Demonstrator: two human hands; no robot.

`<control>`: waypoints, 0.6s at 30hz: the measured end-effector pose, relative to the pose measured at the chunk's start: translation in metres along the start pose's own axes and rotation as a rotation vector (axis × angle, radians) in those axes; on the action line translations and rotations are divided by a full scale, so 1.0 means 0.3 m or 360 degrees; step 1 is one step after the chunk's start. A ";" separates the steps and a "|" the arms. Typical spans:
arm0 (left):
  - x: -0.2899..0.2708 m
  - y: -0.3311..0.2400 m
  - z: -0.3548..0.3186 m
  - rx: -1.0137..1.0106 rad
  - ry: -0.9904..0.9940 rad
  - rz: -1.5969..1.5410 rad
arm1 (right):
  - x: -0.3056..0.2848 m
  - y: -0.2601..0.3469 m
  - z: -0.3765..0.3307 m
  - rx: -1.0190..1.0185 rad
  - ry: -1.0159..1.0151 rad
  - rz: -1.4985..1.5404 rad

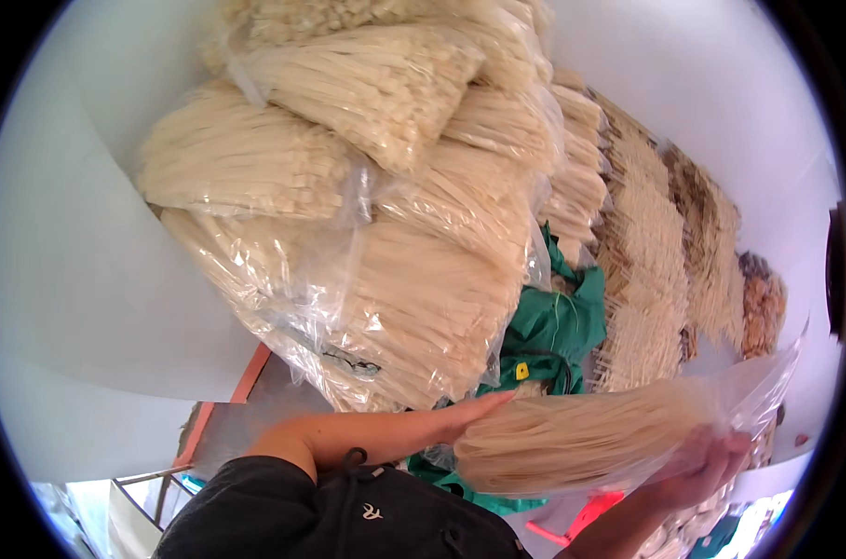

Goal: The person picks up plastic bags filled with dried noodles from the floor and stacks them onto other similar bags in a storage area.

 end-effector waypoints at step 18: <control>-0.034 -0.750 -0.757 0.1037 0.0536 -0.0520 | 1.311 0.855 -0.132 -0.1333 0.1176 0.0645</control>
Point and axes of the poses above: each hand's wrist, its own z-axis towards the middle knuckle, its own x-axis out of the palm, y = z × x, the point moved 8 cm from there along z, towards the middle knuckle, and after that the axes turned 2 degrees about -x, right-handed, at the moved point
